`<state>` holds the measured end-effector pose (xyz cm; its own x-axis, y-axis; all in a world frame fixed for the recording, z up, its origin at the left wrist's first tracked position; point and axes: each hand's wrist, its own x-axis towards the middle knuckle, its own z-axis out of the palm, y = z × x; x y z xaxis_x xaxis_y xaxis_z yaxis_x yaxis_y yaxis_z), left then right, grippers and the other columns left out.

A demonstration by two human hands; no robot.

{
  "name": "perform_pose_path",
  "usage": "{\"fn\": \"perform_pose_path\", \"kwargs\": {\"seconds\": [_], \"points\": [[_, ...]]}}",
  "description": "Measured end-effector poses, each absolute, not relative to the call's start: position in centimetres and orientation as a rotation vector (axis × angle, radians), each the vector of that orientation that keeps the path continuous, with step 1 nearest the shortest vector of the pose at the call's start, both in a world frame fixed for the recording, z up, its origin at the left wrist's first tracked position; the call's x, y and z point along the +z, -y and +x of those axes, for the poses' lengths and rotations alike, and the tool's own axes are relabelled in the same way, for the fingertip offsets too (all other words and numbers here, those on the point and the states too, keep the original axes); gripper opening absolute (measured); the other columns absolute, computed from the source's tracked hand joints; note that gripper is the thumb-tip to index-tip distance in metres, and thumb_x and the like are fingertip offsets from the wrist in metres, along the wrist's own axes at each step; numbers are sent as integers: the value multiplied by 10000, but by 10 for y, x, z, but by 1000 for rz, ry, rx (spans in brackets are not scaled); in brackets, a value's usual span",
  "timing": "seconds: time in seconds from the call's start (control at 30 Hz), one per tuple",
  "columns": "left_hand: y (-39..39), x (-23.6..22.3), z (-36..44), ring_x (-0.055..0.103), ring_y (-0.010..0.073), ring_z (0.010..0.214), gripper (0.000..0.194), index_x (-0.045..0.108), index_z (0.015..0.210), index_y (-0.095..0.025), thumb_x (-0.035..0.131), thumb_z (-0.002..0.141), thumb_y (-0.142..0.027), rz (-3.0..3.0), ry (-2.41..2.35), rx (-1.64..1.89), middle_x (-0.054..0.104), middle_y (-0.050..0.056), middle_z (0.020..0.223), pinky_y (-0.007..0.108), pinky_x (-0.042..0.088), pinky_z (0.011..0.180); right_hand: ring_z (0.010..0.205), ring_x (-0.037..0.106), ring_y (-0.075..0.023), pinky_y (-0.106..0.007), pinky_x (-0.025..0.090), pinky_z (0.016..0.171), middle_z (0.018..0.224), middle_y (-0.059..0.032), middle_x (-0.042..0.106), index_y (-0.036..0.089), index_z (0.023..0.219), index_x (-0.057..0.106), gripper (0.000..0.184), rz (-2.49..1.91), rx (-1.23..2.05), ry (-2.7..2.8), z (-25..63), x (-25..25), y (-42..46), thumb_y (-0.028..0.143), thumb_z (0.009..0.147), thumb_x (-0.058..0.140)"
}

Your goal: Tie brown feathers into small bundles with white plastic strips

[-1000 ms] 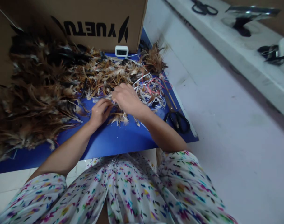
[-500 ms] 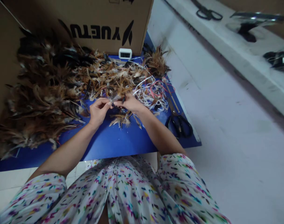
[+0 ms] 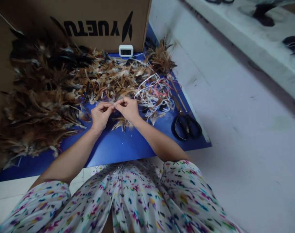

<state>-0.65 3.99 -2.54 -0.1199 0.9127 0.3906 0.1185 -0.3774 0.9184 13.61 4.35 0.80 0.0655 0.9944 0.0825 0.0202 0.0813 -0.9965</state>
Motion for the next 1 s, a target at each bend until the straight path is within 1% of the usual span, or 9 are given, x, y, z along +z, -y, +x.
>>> {"fn": "perform_pose_path", "kwargs": {"seconds": [0.13,0.3,0.4,0.57,0.67,0.73,0.83,0.9,1.0], "points": [[-38,-24,-4,643,112,628,201,753,728,-180,834,696,-361,1324,-1133,1480,714,14,743,251,526,626,560,556,-94,-263,459,593,612,37,640,203,630,602,130,-1224,1043,1227,139,4,-47,236,665,723],[-40,-25,-2,662,123,616,389,724,774,-171,891,630,-492,978,-1029,1376,689,-2,674,306,605,699,554,565,-101,-278,474,597,608,36,637,210,649,586,152,-1195,1093,1233,145,-4,-52,286,662,717],[-42,-27,-4,675,130,632,439,709,783,-166,926,580,-490,947,-1014,1351,693,0,691,324,621,710,567,585,-105,-286,493,614,620,28,654,218,653,578,164,-1169,1125,1242,146,-6,-52,296,660,722],[-44,-29,-8,682,123,621,494,658,806,-168,946,556,-482,958,-1005,1328,693,-10,702,317,627,701,570,594,-110,-287,491,607,604,25,658,213,642,594,170,-1128,1163,1229,147,-5,-51,287,627,746],[-44,-27,-10,682,120,613,592,648,903,-181,976,503,-469,913,-953,1288,694,-30,710,326,637,707,546,575,-102,-278,471,580,584,32,646,210,624,595,174,-1125,1180,1226,147,-3,-50,274,622,756],[-44,-26,-11,689,127,621,638,660,979,-186,981,501,-462,906,-921,1245,701,-30,723,331,639,705,534,561,-95,-270,462,568,567,41,634,210,609,586,186,-1138,1190,1220,147,-1,-49,260,623,764],[-44,-24,-12,687,126,616,571,696,948,-174,975,530,-445,907,-914,1195,712,-12,729,320,634,692,534,566,-93,-267,475,572,568,41,643,208,602,585,187,-1126,1210,1216,147,1,-49,240,630,767],[-43,-23,-11,676,117,599,512,715,868,-167,981,518,-431,883,-921,1190,715,-3,715,307,631,682,533,578,-94,-268,487,578,573,39,654,207,602,593,176,-1105,1217,1218,147,1,-49,230,631,764],[-43,-20,-10,653,102,557,485,734,792,-167,987,483,-442,868,-934,1206,706,-11,664,281,620,642,523,590,-96,-264,490,568,566,39,663,207,603,603,167,-1069,1228,1213,149,0,-50,223,625,768]]}}
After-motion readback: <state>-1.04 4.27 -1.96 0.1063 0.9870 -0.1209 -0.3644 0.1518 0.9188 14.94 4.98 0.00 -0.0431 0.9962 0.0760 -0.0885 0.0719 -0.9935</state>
